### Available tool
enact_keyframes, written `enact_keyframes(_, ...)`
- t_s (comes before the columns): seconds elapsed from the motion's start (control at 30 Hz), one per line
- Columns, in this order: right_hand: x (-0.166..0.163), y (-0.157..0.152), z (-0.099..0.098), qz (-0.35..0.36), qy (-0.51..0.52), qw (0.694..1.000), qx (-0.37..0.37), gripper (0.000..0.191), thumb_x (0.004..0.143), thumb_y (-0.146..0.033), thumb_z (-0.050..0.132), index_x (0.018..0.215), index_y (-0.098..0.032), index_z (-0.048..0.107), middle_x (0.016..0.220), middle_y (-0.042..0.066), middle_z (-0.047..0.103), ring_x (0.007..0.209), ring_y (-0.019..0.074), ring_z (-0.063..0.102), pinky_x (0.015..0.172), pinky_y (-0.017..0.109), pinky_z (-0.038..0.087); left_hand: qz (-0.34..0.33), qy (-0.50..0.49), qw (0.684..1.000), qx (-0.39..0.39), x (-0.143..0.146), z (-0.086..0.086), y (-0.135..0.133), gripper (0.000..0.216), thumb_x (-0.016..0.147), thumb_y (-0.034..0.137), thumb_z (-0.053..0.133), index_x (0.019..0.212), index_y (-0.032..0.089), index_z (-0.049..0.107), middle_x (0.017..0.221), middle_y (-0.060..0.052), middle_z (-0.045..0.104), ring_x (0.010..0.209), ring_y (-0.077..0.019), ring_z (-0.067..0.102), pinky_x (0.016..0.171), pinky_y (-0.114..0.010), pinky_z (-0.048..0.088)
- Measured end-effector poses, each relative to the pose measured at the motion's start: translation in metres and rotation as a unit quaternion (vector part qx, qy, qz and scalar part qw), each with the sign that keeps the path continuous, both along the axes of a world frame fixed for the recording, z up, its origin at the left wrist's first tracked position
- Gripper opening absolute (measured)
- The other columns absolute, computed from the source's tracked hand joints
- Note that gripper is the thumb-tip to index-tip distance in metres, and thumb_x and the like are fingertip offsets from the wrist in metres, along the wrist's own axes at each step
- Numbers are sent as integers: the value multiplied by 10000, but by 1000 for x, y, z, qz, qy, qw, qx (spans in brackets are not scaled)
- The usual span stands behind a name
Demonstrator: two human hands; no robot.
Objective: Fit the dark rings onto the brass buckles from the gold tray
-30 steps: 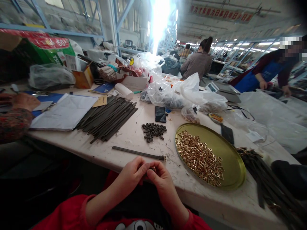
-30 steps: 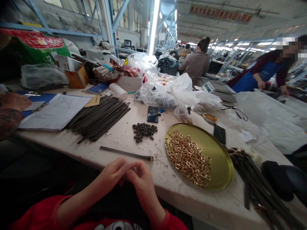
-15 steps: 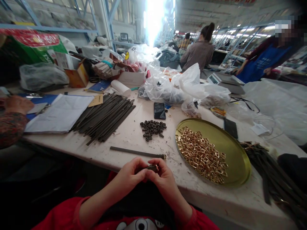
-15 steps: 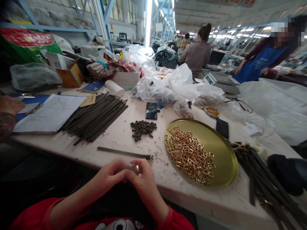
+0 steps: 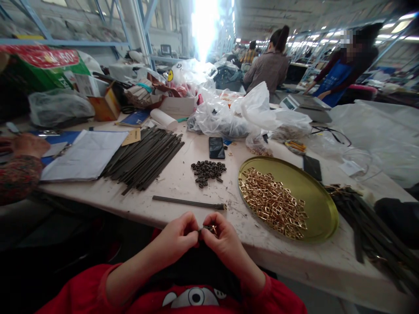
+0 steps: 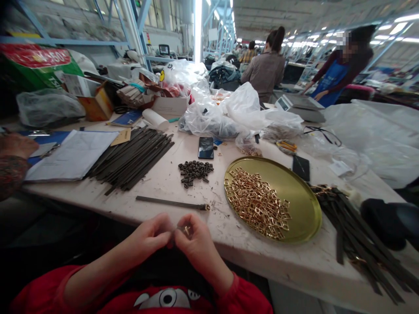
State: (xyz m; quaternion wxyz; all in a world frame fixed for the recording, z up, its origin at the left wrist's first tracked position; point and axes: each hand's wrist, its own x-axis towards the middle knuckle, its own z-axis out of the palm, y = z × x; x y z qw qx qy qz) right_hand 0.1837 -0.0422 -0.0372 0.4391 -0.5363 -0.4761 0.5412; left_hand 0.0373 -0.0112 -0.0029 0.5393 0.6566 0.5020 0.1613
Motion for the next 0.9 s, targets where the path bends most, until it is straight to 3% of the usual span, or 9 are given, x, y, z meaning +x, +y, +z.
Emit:
enact_keyframes(0.2, 4, -7, 9, 60, -39, 997, 37, 74, 740, -140, 456, 745, -202, 496, 590, -60, 424, 523, 93, 379, 469, 209, 300, -14, 6, 1000, 1, -2, 12, -3, 70, 652, 213, 474, 619, 184, 419, 555, 69, 409, 549, -98, 397, 498, -211, 295)
enact_keyframes(0.4, 8, -8, 4, 24, 28, 999, 4, 82, 783, -285, 463, 792, -203, 464, 503, -82, 410, 462, 95, 374, 453, 216, 290, -2, -153, 973, -175, -3, 9, -2, 293, 633, 340, 615, 812, 153, 478, 671, 31, 544, 591, -99, 484, 529, -215, 358)
enact_keyframes(0.53, 5, -6, 2, 13, 67, 997, -47, 163, 759, -337, 530, 765, -201, 441, 465, -91, 438, 429, 80, 378, 447, 205, 274, 42, -167, 968, -182, -3, 0, -2, 288, 638, 350, 651, 761, 139, 498, 634, 31, 549, 571, -87, 463, 501, -200, 318)
enact_keyframes(0.7, 5, -4, -1, 42, 227, 963, -143, 214, 747, -375, 553, 783, -218, 412, 502, -85, 484, 412, 74, 383, 447, 203, 277, 53, -202, 957, -199, -6, -2, -2, 237, 671, 298, 646, 780, 122, 532, 662, 23, 561, 591, -78, 451, 522, -195, 301)
enact_keyframes(0.77, 7, -3, -2, 38, 187, 973, -128, 177, 763, -356, 534, 776, -220, 423, 505, -82, 473, 424, 81, 382, 449, 209, 279, 43, -202, 958, -200, -7, -4, -1, 222, 688, 294, 630, 796, 117, 550, 694, 8, 585, 597, -81, 460, 525, -194, 312)
enact_keyframes(0.83, 9, -4, -3, 29, 57, 996, -59, 110, 774, -301, 522, 756, -213, 459, 530, -66, 474, 467, 94, 403, 467, 220, 290, 34, -177, 965, -190, -7, -8, 1, 207, 687, 291, 626, 779, 116, 563, 683, 7, 588, 589, -84, 465, 519, -194, 326)
enact_keyframes(0.9, 12, -4, -4, 34, -77, 996, 16, 55, 768, -243, 523, 735, -206, 497, 582, -44, 488, 528, 109, 431, 495, 231, 312, 22, -147, 973, -174, -7, -11, 4, 192, 682, 289, 626, 752, 119, 571, 651, 19, 571, 576, -87, 469, 512, -195, 341)
